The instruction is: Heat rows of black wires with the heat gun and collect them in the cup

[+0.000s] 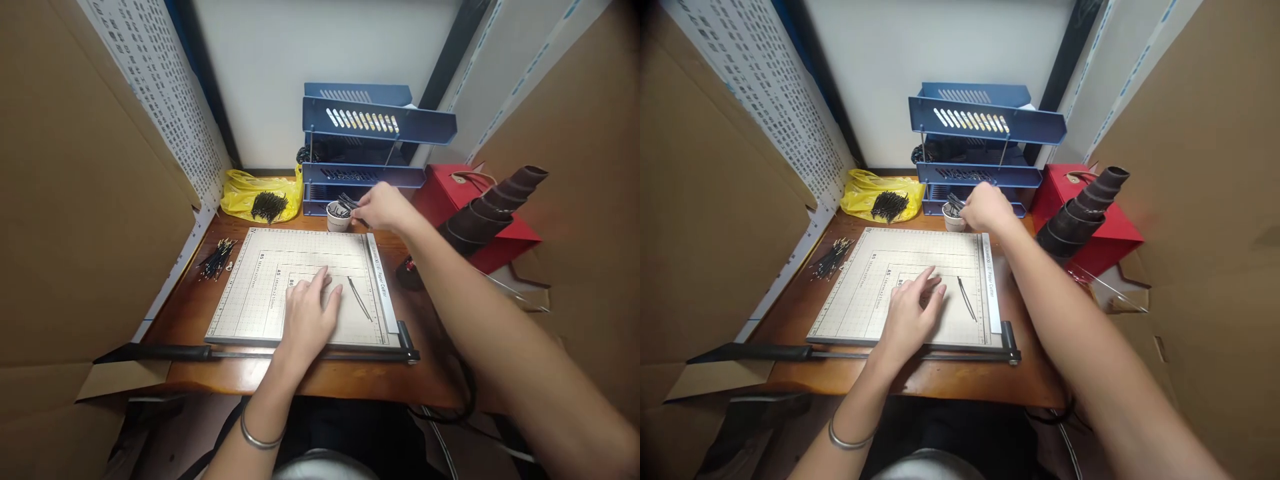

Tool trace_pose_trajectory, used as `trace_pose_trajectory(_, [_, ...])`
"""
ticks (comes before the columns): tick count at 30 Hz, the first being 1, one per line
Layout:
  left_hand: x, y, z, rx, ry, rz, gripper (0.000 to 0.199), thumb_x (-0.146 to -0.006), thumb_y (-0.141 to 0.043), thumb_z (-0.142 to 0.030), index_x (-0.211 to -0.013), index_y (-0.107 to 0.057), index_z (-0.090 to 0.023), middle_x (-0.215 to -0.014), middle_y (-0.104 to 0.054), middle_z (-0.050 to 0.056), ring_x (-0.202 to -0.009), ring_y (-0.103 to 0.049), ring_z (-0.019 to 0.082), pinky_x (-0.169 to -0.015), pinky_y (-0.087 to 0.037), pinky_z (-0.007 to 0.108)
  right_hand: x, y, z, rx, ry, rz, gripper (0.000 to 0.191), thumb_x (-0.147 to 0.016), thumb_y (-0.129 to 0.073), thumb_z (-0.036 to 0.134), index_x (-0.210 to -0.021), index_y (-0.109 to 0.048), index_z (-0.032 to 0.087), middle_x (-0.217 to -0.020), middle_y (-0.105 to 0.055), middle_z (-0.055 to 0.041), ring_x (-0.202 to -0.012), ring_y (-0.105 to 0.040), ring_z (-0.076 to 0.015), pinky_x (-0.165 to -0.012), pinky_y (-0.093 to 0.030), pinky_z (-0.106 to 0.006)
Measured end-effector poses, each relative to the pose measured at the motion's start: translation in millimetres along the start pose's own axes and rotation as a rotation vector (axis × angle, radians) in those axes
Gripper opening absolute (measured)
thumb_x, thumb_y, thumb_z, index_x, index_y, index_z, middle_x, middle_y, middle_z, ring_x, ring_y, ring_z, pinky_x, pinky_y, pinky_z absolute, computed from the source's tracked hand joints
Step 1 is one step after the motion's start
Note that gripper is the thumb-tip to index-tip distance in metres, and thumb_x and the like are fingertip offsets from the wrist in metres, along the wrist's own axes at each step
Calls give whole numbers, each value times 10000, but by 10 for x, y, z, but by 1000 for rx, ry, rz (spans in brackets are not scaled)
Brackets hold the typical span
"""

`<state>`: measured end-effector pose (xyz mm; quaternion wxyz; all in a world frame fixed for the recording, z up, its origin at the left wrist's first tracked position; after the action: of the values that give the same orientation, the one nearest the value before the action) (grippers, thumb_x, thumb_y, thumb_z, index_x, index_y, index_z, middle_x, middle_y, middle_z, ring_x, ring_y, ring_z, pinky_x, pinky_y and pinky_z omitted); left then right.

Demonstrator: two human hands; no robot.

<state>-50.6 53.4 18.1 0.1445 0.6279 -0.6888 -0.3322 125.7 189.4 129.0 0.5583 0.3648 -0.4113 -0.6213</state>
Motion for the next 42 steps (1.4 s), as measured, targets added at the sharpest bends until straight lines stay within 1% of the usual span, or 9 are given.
trace_pose_trajectory(3, [32,20,82,-53,-8,23,283,-1023,-549,-328,-1259,-663,-222,-1212,-754,63,-1087,-657,284,-1009,-455,518,-515,110,148,329,-22,80,177,-688,-831,159,-838,-769,89,-838,-717,-127,-827,-684,-247,-775,-520,-350])
trace_pose_trajectory(7, [15,35,81,-51,20,37,252,-1013,-572,-351,-1203,-699,-244,-1108,-766,46,-1034,-653,270,-976,-465,492,-899,101,338,583,-52,273,166,-704,-852,157,-642,-711,98,-833,-694,-100,-957,-690,-290,-878,-511,-424])
trace_pose_trajectory(13, [1,32,72,-47,30,53,275,-1016,-562,-374,-1215,-703,-248,-1032,-754,55,-994,-638,275,-936,-469,488,-1054,-22,475,582,-44,337,232,-679,-870,209,-590,-686,99,-816,-688,-64,-959,-670,-266,-871,-501,-438])
trace_pose_trajectory(19, [4,41,77,-44,48,63,285,-1018,-560,-394,-1225,-703,-261,-1040,-748,58,-1005,-627,280,-922,-469,480,-1016,-82,582,526,-10,237,141,-691,-848,149,-751,-738,84,-963,-717,-117,-1074,-668,-305,-950,-483,-442])
trace_pose_trajectory(23, [3,35,84,-35,33,66,281,-1018,-557,-381,-1230,-696,-259,-1046,-755,54,-985,-636,274,-935,-461,494,-681,35,585,490,96,78,375,-761,-792,177,-1112,-729,64,-1170,-674,-204,-1169,-621,-340,-976,-472,-439])
trace_pose_trajectory(26, [4,23,96,-37,22,65,285,-1020,-550,-364,-1248,-683,-254,-1065,-760,53,-995,-638,275,-954,-452,508,-108,85,434,276,157,-34,281,-850,-697,255,-1091,-752,121,-1072,-713,-169,-990,-676,-295,-863,-518,-408])
trace_pose_trajectory(29, [3,16,104,-41,12,69,262,-1025,-533,-323,-1235,-675,-258,-1093,-764,45,-1006,-641,274,-968,-442,514,597,-37,174,208,54,82,172,-849,-696,355,-879,-787,212,-949,-747,-113,-882,-691,-280,-801,-511,-399])
trace_pose_trajectory(33, [1,25,98,-22,5,68,271,-1031,-481,-229,-1245,-644,-263,-1217,-746,28,-1060,-646,262,-990,-426,501,1274,-362,-87,280,-95,265,214,-891,-630,400,-833,-770,249,-862,-763,-90,-870,-716,-312,-720,-472,-390])
trace_pose_trajectory(42, [3,33,88,-34,9,73,243,-1032,-486,-223,-1220,-636,-262,-1213,-749,23,-1088,-647,265,-1006,-412,496,1407,-572,-53,349,-71,288,231,-851,-530,195,-902,-755,198,-954,-773,-133,-925,-734,-315,-683,-449,-343])
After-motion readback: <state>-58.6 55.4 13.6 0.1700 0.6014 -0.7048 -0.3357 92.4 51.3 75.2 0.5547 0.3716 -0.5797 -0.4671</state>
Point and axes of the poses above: each hand's wrist, its own x-axis away from the middle knuckle, its own y-axis out of the back of the hand, z = x × y, the point moved 1 cm from there along -x, towards the middle knuckle
